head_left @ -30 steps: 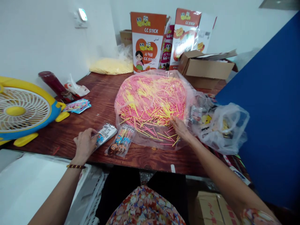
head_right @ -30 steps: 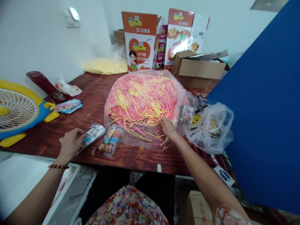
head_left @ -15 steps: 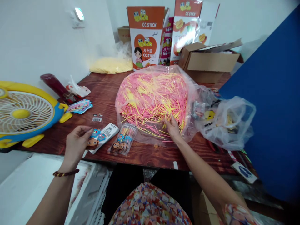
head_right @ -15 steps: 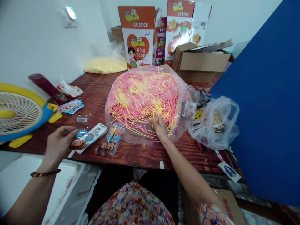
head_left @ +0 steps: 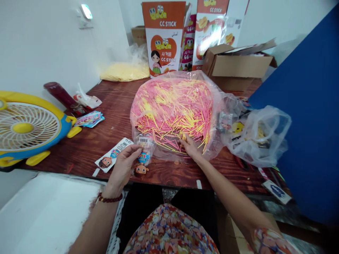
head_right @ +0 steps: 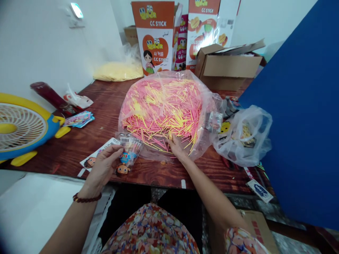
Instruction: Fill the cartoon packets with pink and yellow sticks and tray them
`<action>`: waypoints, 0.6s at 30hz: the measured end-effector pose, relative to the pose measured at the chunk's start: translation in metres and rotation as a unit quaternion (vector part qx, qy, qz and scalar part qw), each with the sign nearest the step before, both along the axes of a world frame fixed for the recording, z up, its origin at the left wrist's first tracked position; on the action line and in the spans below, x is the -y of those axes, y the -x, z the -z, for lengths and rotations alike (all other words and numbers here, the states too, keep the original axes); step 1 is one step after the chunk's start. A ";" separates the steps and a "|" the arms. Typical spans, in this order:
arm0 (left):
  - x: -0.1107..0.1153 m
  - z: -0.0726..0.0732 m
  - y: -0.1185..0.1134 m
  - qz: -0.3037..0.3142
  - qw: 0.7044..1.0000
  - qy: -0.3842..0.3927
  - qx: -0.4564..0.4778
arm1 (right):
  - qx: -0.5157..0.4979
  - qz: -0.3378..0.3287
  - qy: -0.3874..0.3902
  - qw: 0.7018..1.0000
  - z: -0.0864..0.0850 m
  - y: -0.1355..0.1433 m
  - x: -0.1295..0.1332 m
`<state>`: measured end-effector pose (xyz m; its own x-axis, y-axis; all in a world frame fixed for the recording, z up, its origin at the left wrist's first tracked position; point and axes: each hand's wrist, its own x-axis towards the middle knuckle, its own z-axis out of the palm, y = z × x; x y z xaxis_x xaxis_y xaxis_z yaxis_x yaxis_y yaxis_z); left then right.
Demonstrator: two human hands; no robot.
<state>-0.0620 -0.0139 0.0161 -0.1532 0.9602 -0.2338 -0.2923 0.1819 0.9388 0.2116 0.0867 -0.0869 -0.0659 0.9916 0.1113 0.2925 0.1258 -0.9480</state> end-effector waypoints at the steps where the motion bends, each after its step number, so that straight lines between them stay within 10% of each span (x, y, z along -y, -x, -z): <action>1: 0.000 0.001 -0.003 0.002 1.000 0.001 0.008 | 0.010 -0.002 0.000 1.000 0.001 0.000 0.000; 18: 0.006 0.014 -0.020 0.033 0.999 0.021 0.018 | -0.078 0.017 -0.012 0.997 0.000 0.005 0.007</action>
